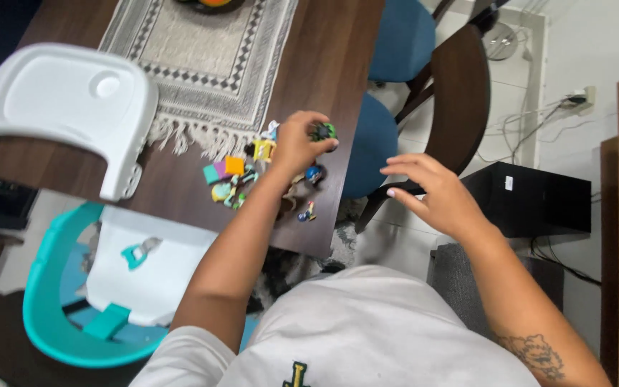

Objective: The person removes several small figurines from a soundbar, wipes each with a cloth, and places them on a nearby table. The person then wipes the soundbar surface with the cloth and returns the cleaned figurines to the soundbar.

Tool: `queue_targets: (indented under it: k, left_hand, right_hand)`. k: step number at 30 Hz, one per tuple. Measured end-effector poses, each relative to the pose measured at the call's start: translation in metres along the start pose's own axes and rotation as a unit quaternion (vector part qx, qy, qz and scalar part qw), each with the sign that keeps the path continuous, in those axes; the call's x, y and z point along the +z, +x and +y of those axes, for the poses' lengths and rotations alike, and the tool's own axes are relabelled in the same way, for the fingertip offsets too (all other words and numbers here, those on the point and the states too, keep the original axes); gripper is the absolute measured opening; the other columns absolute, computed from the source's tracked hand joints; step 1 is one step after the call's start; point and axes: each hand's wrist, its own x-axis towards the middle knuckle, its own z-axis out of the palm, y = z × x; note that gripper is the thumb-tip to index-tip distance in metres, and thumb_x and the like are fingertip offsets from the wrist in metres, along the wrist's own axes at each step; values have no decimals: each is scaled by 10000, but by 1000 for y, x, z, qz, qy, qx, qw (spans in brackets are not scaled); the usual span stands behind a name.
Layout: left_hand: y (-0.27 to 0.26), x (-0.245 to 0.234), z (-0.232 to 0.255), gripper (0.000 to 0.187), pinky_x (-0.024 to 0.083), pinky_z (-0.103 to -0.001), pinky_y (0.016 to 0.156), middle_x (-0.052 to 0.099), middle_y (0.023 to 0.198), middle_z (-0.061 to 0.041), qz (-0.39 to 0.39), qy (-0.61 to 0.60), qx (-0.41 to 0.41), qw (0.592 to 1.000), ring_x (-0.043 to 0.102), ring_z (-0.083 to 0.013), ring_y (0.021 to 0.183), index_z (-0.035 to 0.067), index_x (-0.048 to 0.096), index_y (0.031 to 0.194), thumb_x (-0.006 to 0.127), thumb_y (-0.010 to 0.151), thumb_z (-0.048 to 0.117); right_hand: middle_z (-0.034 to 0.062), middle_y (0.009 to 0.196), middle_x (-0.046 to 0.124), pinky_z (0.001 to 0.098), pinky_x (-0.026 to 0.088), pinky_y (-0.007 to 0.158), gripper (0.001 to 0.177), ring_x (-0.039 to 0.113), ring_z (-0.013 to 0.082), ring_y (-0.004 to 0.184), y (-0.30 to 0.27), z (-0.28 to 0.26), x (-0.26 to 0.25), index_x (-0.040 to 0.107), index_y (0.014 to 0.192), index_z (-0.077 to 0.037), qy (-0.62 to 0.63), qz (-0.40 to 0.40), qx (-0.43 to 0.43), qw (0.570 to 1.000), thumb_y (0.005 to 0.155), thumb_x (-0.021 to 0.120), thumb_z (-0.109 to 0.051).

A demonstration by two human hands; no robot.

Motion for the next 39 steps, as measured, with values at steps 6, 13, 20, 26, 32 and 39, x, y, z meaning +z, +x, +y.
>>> queue_targets:
  k: [6,13,20,26,32,39]
  left_hand:
    - [38,54,-26,358,576,-372,775,570,953,-111,-199,185,-5,962,634,-286,944,58,603,963,783,654,35]
    - [39,67,-44,330,570,-379,769,526,966,-150,-228,185,-66,954,628,-311,940,46,560,948,731,668,13]
    - [42,47,2,379,554,-407,830,562,1044,-216,-240,208,-22,948,607,-356,1029,3,589,1079,739,737,73]
    - [44,51,97,345,520,-437,870,583,1098,-200,-219,115,126,961,581,-371,1074,12,595,1126,696,807,95]
    - [36,104,207,302,464,-438,913,611,1051,-151,-234,-56,374,896,579,-352,1066,47,620,1054,708,767,83]
    - [0,186,331,265,486,-411,882,648,1020,-118,-293,-138,457,828,616,-310,1023,90,659,1027,713,770,128]
  right_hand:
    - [46,1114,645,408,497,869,263,615,256,1045,-15,15,-3,671,1081,-156,9,7,87,996,822,677,-110]
    - [85,1106,657,432,501,870,249,627,295,1027,-27,18,-10,679,1065,-133,11,11,152,988,821,666,-89]
    - [62,1121,653,423,493,889,245,623,279,1041,-30,20,-13,677,1074,-147,10,15,148,989,832,656,-111]
    - [103,1101,652,455,492,883,252,613,321,1041,-48,21,-33,673,1063,-118,-5,79,151,985,815,656,-78]
    - [84,1116,642,426,474,916,250,603,297,1071,-126,34,-89,662,1055,-126,-76,209,178,958,807,662,-94]
    - [60,1115,638,408,470,920,258,599,272,1083,-243,8,-190,666,1071,-162,-198,352,264,876,813,670,-154]
